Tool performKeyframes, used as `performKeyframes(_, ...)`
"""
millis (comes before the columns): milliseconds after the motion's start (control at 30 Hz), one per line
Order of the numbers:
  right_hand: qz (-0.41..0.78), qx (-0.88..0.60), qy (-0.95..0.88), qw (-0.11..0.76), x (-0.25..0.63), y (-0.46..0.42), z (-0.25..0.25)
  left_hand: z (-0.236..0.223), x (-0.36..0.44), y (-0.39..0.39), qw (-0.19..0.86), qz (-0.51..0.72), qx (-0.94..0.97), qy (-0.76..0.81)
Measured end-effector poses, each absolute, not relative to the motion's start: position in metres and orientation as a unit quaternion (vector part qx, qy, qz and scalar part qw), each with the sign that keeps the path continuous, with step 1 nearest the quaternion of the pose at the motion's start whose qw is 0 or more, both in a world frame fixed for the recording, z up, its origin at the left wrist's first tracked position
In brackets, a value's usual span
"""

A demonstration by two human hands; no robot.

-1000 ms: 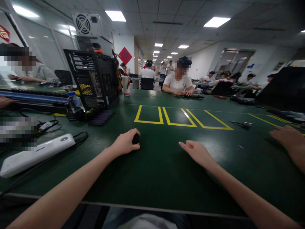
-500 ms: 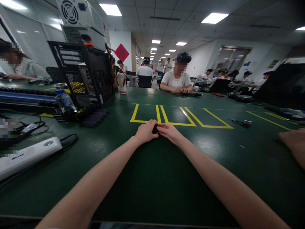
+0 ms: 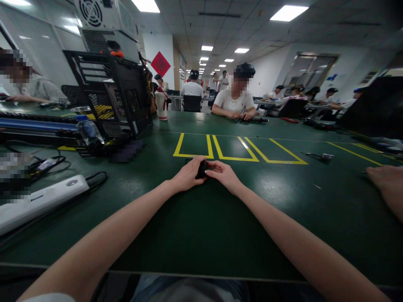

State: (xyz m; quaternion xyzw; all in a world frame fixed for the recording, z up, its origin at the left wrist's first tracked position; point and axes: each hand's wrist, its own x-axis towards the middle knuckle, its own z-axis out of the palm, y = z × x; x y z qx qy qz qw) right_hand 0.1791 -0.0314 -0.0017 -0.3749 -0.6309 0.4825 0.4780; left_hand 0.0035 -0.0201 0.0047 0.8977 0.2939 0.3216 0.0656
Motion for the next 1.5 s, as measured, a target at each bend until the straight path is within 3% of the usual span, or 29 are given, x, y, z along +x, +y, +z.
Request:
performKeyframes(267, 0.464, -0.367, -0.654, 0.471, 0.170, -0.031, 0.000, 0.003, -0.007, -0.018, 0.060, 0.305, 0.902, 0.300)
performKeyframes(600, 0.470, -0.358, -0.650, 0.479, 0.167, -0.031, -0.001, 0.003, -0.007, -0.023, -0.030, 0.279, 0.888, 0.364)
performKeyframes(1500, 0.439, -0.355, -0.693, 0.449, 0.164, -0.056, 0.007, 0.011, -0.011, -0.051, -0.011, 0.275, 0.897, 0.347)
